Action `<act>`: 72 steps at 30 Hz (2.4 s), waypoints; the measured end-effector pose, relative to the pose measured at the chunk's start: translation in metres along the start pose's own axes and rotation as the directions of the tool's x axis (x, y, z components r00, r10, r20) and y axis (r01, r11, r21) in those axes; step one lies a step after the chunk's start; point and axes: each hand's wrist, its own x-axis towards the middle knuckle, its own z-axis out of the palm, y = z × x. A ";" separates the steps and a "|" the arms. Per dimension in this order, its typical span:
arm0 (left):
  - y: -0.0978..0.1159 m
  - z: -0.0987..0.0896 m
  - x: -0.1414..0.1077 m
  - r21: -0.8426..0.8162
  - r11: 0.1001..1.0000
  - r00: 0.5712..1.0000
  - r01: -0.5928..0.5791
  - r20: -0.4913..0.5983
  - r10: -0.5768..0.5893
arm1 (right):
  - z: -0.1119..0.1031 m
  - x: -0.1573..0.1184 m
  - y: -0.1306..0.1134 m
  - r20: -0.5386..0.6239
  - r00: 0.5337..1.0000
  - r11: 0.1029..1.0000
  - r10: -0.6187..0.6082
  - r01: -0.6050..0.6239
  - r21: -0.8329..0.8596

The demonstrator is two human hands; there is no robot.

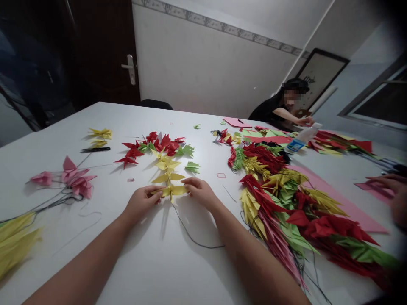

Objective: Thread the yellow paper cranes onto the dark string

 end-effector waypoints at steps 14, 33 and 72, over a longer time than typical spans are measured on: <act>0.008 0.009 -0.009 -0.078 0.994 0.969 -0.079 -0.240 0.058 | 0.031 -0.068 -0.008 0.051 0.987 0.977 0.153 -0.158 0.143; 0.011 -0.010 -0.002 0.374 0.898 0.893 -0.234 -0.282 0.350 | -0.046 -0.089 0.019 -0.105 0.954 0.945 0.282 -0.257 0.202; 0.014 0.003 0.043 -0.421 0.899 0.949 0.121 -0.217 -0.229 | -0.069 -0.082 0.035 -0.259 0.933 0.909 0.251 -0.135 0.394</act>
